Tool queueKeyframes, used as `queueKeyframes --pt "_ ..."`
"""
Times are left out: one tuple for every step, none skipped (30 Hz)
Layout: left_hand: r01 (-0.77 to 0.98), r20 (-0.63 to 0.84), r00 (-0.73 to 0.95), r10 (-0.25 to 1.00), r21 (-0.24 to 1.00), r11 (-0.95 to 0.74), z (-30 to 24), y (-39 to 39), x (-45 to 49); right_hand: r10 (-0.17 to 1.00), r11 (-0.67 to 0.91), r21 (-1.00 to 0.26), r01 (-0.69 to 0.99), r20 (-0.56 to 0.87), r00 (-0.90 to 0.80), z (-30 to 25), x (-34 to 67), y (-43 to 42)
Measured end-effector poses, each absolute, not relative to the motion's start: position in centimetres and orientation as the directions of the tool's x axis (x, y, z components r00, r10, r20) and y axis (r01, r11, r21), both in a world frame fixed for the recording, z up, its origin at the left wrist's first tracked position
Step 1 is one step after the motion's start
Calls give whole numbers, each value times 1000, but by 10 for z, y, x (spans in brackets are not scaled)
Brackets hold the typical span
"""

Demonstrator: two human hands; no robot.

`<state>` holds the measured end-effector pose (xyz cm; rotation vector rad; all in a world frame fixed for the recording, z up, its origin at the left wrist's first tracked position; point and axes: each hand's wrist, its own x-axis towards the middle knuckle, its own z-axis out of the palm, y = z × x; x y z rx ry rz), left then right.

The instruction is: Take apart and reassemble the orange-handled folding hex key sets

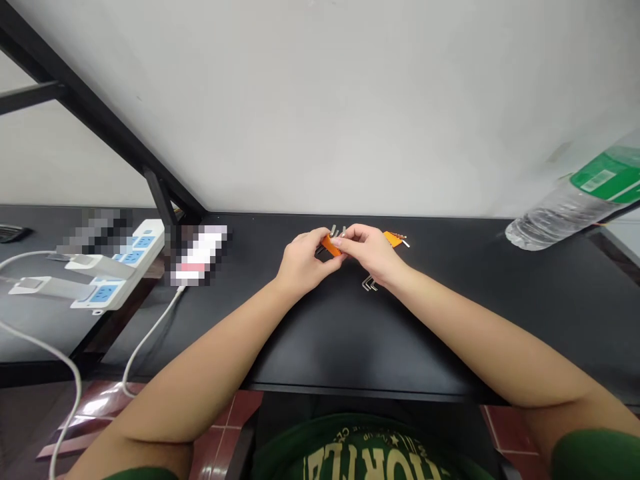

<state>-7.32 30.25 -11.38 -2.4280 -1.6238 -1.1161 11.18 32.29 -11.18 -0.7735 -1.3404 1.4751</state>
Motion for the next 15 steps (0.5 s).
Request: queueKeyframes --pt "808 563 198 803 369 -459 -114 303 -74 920 14 -964 -265 116 -373 -110 113 324" --pt "805 565 193 802 376 -459 -114 302 -74 911 -36 -957 -288 88 -404 -109 114 325" --pt "803 568 193 800 377 -462 -114 302 -74 904 -70 -951 -300 66 -423 -109 115 326" --pt "802 571 199 796 373 -467 -115 302 -74 900 -87 -950 -301 54 -433 -108 116 327" --pt "801 576 206 791 366 -475 -115 302 -74 898 -94 -950 -298 48 -437 -109 116 328" --pt "800 581 211 786 359 -480 -115 302 -74 895 -101 -951 -293 42 -444 -111 116 328" --pt "800 585 215 782 354 -485 -116 302 -74 889 -115 -951 -286 30 -457 -113 115 329" --pt "799 587 217 780 352 -487 -116 302 -74 882 -132 -952 -276 14 -471 -115 114 330" --pt "800 588 215 780 353 -486 -117 302 -75 877 -144 -955 -260 -1 -481 -117 113 331" --pt "801 587 210 782 356 -482 -117 303 -75 876 -142 -961 -236 -11 -483 -118 113 333" --pt "801 582 207 786 360 -478 -117 303 -75 879 -122 -971 -204 -10 -478 -117 113 334" --pt "800 577 206 790 366 -476 -118 304 -76 886 -80 -983 -164 5 -463 -115 114 335" --pt "796 574 205 792 373 -477 -118 304 -76 898 -23 -993 -118 31 -438 -112 116 335" --pt "789 573 204 794 383 -480 -118 305 -77 912 38 -997 -69 63 -405 -106 119 334" --pt "783 574 201 794 393 -483 -117 305 -77 921 91 -996 -22 93 -378 -99 123 330"
